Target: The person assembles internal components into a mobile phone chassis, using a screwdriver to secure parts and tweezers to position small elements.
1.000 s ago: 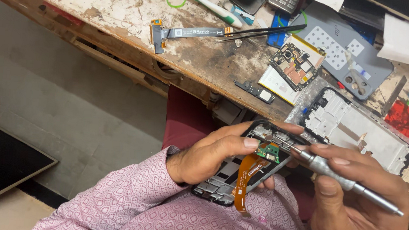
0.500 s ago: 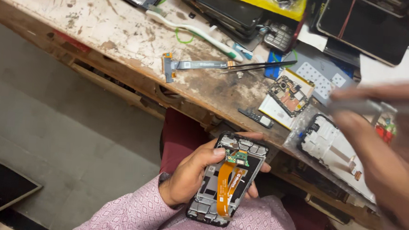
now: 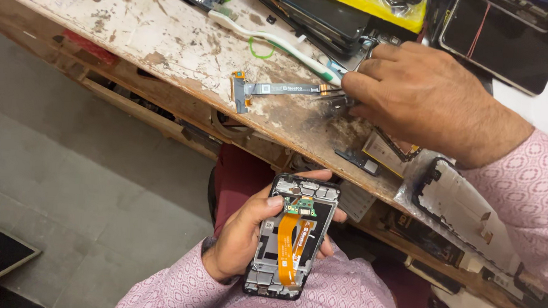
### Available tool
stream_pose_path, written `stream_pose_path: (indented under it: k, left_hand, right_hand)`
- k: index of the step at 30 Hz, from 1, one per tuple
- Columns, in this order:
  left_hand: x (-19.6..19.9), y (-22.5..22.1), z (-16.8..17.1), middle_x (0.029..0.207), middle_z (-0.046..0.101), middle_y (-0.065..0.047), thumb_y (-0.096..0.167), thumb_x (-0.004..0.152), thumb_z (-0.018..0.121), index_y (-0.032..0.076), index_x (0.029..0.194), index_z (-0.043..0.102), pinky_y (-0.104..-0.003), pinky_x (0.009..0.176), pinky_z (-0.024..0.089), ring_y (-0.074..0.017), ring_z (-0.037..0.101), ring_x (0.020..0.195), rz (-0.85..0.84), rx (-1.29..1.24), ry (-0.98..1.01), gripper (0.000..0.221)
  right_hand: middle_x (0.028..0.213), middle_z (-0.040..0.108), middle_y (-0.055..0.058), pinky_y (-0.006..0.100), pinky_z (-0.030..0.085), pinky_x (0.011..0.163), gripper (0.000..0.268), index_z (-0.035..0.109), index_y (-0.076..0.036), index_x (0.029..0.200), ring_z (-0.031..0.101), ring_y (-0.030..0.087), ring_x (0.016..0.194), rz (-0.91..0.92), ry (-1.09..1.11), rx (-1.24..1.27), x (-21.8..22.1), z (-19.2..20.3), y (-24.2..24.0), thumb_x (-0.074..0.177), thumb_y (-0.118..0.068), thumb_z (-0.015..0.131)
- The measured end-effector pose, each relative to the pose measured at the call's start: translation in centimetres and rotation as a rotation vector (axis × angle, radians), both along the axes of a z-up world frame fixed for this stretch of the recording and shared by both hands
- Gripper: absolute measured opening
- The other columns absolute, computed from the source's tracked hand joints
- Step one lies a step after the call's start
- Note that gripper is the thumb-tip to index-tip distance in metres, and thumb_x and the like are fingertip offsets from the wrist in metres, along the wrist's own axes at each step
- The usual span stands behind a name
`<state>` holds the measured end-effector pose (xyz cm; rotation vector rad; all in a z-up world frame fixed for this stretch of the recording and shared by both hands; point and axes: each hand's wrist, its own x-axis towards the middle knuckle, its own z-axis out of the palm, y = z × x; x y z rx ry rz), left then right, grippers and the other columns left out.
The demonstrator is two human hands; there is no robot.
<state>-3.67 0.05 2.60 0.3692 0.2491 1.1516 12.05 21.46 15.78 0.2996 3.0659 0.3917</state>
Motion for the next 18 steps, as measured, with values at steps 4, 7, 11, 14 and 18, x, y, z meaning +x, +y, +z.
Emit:
stream_pose_path:
  k: [4, 7, 11, 14, 18]
  left_hand:
    - [0.0, 0.3, 0.0, 0.136, 0.061, -0.031, 0.033, 0.104, 0.04, 0.001, 0.165, 0.029, -0.043, 0.092, 0.059, -0.0344, 0.071, 0.1, -0.014, 0.016, 0.022, 0.07]
    - [0.1, 0.4, 0.1, 0.135, 0.061, -0.031, 0.032, 0.104, 0.04, 0.001, 0.166, 0.029, -0.042, 0.09, 0.059, -0.0336, 0.071, 0.098, -0.003, 0.021, 0.034, 0.07]
    - [0.0, 0.3, 0.1, 0.133, 0.062, -0.031, 0.031, 0.105, 0.039, -0.001, 0.166, 0.03, -0.041, 0.089, 0.058, -0.0331, 0.071, 0.097, 0.021, 0.04, 0.042, 0.07]
    - [0.1, 0.3, 0.1, 0.133, 0.062, -0.031, 0.032, 0.104, 0.039, -0.001, 0.166, 0.03, -0.041, 0.088, 0.059, -0.0329, 0.071, 0.097, 0.027, 0.039, 0.069, 0.07]
    - [0.3, 0.7, 0.1, 0.133, 0.062, -0.03, 0.033, 0.104, 0.038, 0.002, 0.166, 0.029, -0.042, 0.087, 0.06, -0.033, 0.071, 0.095, 0.015, 0.005, 0.041, 0.07]
  right_hand:
    - [0.086, 0.068, 0.007, 0.042, 0.054, 0.077, 0.023, 0.066, -0.009, 0.089, 0.065, 0.028, 0.09, -0.028, 0.011, -0.061, 0.5, -0.7, 0.0, 0.082, -0.027, 0.077]
    - [0.085, 0.069, 0.006, 0.043, 0.055, 0.075, 0.018, 0.07, -0.009, 0.088, 0.065, 0.028, 0.087, -0.029, 0.043, -0.114, 0.9, -0.7, 0.0, 0.08, -0.024, 0.077]
    - [0.091, 0.069, 0.009, 0.042, 0.056, 0.078, 0.019, 0.072, -0.007, 0.094, 0.067, 0.029, 0.091, -0.08, 0.158, -0.219, 1.4, -0.8, 0.2, 0.084, -0.022, 0.076]
    - [0.094, 0.069, 0.01, 0.041, 0.056, 0.081, 0.017, 0.074, -0.006, 0.101, 0.068, 0.029, 0.093, -0.131, 0.188, -0.22, 1.6, -1.1, 0.3, 0.089, -0.018, 0.074]
    - [0.097, 0.071, 0.009, 0.042, 0.057, 0.083, 0.018, 0.077, -0.008, 0.102, 0.069, 0.029, 0.095, -0.097, 0.162, -0.169, 0.4, -1.5, 1.3, 0.09, -0.021, 0.075]
